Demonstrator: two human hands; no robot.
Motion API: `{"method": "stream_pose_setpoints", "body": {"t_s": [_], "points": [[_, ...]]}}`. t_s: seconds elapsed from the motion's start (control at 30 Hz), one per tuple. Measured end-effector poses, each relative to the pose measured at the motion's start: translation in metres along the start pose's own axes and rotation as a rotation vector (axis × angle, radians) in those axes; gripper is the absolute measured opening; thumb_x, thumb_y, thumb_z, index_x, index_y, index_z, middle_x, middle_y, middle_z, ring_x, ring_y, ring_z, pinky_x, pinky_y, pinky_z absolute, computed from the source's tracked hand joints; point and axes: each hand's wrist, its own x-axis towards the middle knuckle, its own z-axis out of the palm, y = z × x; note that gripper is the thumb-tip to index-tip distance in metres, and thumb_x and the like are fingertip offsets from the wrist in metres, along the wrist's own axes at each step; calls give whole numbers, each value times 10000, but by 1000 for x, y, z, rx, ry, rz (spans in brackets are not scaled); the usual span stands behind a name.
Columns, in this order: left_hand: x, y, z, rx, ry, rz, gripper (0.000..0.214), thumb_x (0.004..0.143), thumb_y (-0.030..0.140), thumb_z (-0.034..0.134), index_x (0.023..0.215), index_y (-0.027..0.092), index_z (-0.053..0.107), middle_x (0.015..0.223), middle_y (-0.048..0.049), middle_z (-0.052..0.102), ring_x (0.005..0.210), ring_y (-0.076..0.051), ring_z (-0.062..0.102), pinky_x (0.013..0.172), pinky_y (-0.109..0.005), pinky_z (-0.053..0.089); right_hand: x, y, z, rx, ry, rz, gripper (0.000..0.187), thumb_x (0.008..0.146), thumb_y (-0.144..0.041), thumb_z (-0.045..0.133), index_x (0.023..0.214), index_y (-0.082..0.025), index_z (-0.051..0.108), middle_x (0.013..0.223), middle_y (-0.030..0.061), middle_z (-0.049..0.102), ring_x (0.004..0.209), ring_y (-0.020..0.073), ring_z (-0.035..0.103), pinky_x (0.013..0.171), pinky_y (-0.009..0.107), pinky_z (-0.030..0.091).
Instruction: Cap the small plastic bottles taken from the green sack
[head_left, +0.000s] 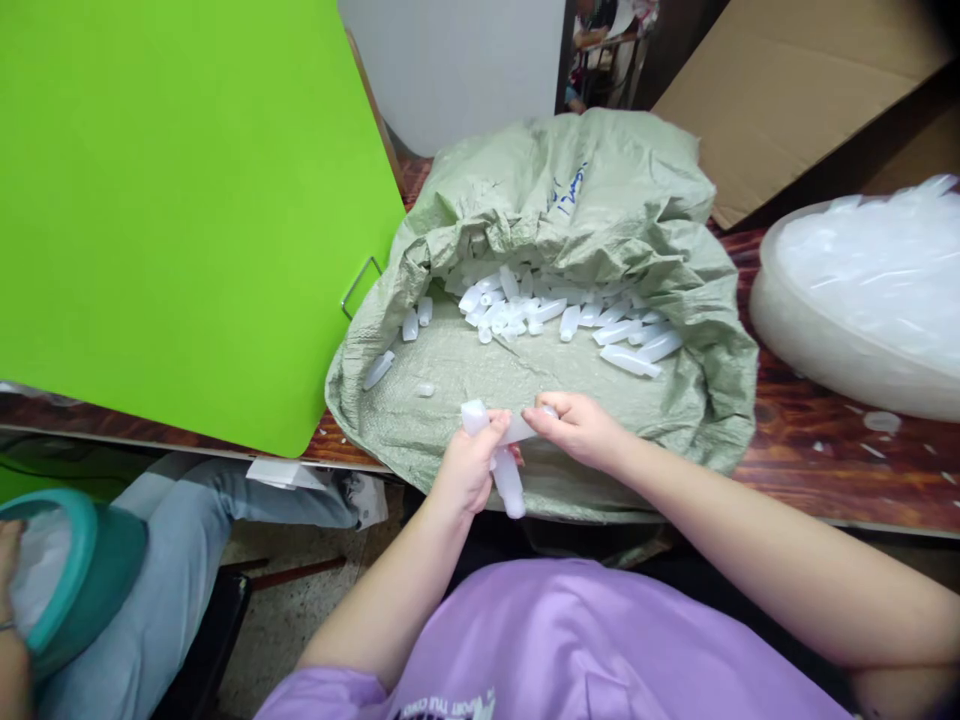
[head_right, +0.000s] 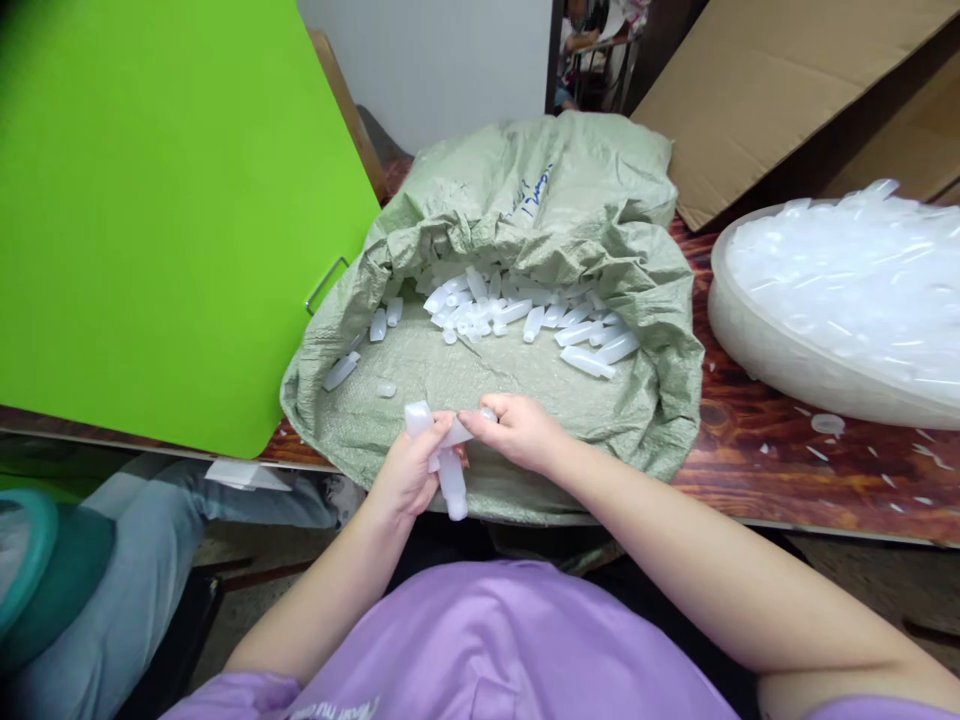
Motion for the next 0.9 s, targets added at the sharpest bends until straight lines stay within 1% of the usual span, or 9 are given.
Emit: {"method": "stream_pose_setpoints", "body": {"t_s": [0.1,0.2,0.27,0.47,0.53,0.63,0.77,0.83,0.9], "points": [[6,4,0,-168,41,-40,369,666,335,711,948,122,605,632,-18,574,520,-117,535,540,-250,471,27,6,-22,-113,22,-88,426,904,-506,267,779,-166,491,711,19,527,664,134,504,609,248,397],[10,5,5,-335,167,-125,288,729,284,667,963,136,587,632,-13,574,545,-118,550,597,-268,496,67,18,-39,-604,149,47,287,905,-343,343,953,-151,550,910,94,590,836,202,547,715,301,411],[10,5,11,-408,261,-167,188,770,261,633,890,129,573,634,-21,577,566,-121,564,627,-273,508,93,29,-44,-765,148,92,251,844,-225,434,1023,-119,574,1018,152,580,936,260,537,769,337,401],[11,12,20,-512,346,-169,158,841,274,557,872,119,558,627,-29,571,593,-135,600,646,-264,526,127,50,-34,-814,86,129,294,766,-112,464,999,-26,619,1001,228,579,919,291,556,775,351,409],[13,15,19,-560,378,-154,156,847,275,549,877,121,556,638,-29,570,613,-138,611,675,-275,534,122,45,-34,-793,93,141,305,767,-161,489,1010,-30,619,985,216,581,896,276,560,777,343,414],[18,15,17,-605,416,-136,144,847,265,550,874,124,559,653,-31,575,627,-139,614,686,-280,536,94,22,-37,-695,120,126,309,803,-276,486,1031,-112,613,917,126,593,795,202,568,732,295,434],[27,11,21,-647,397,-113,144,859,245,531,860,104,559,642,-26,569,581,-108,579,656,-247,521,34,-19,-26,-318,221,-121,215,797,-291,512,955,-153,561,850,50,577,717,142,547,637,237,437],[31,7,26,-675,315,-94,155,874,241,501,850,98,556,647,-24,566,569,-96,565,628,-224,502,9,-32,-12,-377,160,-251,137,815,-218,469,885,-144,561,803,49,572,726,151,546,643,245,421],[32,5,32,-679,255,-102,192,880,262,487,797,98,543,619,-16,545,545,-92,547,582,-206,474,-5,-36,3,-551,100,-286,148,841,-186,432,849,-130,569,772,63,579,733,176,551,649,274,401]]}}
